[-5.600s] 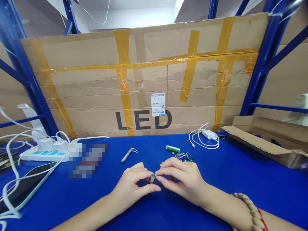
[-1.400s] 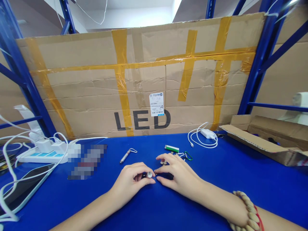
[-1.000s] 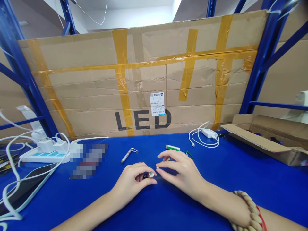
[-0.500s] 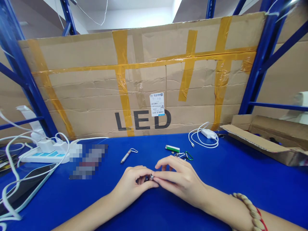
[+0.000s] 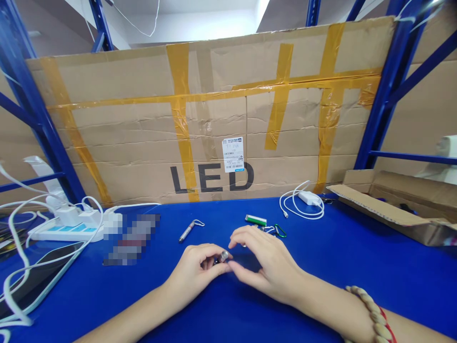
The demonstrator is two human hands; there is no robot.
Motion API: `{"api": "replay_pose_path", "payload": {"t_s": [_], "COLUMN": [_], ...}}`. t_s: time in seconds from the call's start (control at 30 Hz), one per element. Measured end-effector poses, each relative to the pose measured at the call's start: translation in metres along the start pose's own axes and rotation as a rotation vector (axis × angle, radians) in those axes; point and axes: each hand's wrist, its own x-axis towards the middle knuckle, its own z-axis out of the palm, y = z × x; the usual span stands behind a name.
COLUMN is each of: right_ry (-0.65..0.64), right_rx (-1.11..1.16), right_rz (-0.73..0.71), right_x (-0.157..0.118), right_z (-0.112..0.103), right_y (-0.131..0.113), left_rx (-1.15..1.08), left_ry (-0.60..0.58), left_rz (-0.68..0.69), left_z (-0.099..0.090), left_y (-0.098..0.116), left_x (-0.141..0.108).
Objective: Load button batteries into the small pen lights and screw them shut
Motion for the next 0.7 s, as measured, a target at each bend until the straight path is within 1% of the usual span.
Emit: {"api": "replay_pose_path", "payload": {"t_s": [0.07,0.17,0.23,0.3,0.4,0.53,0.7], "right_ry": [-0.055,-0.204,-0.286,-0.339,-0.373,-0.334,-0.314], "right_rx": [-0.086,-0.231,-0.268,-0.283,-0.293,-0.270,-0.166], "right_rz": [0.091,0.240,0.334,0.381,0.362,0.300,0.209], "right_x": [-0.001,-0.003,-0.002,0.000,0.002,0.000,-0.004], "right_z": [0.002,0.004,0.004,0.003,0.000,0.002,0.006], "right_y": [0.005,0.014,0.018,0.020,0.021,0.023,0.026], "left_rx": [0.015,0.044,0.047,0.045,0.045,0.040,0.031], "left_ry": [0.020,0.037,0.036,0.031,0.027,0.023,0.018], "left_rz": [-0.034,-0.092,-0.120,-0.130,-0.122,-0.109,-0.112], "left_z": [0.000,0.000,-0.001,-0.001,-0.001,-0.001,-0.001], "left_y": [0.001,0.002,0.002,0.003,0.003,0.004,0.004], "left_x": [0.000,0.001,0.001,0.001,0.001,0.001,0.000]}}
